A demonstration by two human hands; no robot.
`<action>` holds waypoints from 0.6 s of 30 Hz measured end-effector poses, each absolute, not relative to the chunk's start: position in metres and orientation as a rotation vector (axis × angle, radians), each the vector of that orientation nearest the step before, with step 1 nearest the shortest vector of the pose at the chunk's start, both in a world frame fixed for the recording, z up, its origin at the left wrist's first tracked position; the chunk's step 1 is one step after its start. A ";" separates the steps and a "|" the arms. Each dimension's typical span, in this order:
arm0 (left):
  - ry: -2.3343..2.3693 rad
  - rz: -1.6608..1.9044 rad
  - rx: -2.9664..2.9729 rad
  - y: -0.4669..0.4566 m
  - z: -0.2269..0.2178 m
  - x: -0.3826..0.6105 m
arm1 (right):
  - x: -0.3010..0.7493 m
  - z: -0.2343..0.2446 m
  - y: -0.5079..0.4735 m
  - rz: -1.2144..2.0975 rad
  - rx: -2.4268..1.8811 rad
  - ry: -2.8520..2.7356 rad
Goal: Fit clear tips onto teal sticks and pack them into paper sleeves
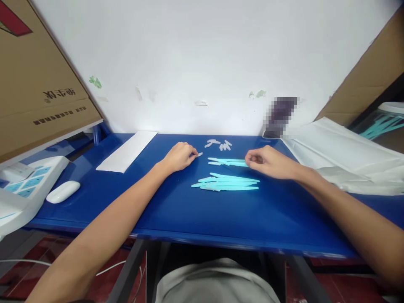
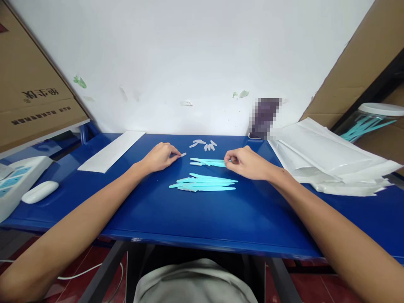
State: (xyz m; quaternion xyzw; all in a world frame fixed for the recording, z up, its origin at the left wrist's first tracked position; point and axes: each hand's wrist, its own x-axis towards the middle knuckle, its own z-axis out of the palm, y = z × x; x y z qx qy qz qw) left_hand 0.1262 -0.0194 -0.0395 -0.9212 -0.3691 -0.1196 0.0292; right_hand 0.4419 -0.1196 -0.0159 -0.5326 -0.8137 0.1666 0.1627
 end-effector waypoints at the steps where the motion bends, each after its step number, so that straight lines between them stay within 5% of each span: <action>1: -1.140 -0.338 -2.826 -0.020 -0.039 0.127 | 0.442 -0.016 -0.119 0.482 -1.521 -2.311; 18: -0.963 -0.631 -3.319 -0.044 -0.035 0.136 | 0.445 -0.014 -0.120 0.525 -1.416 -2.465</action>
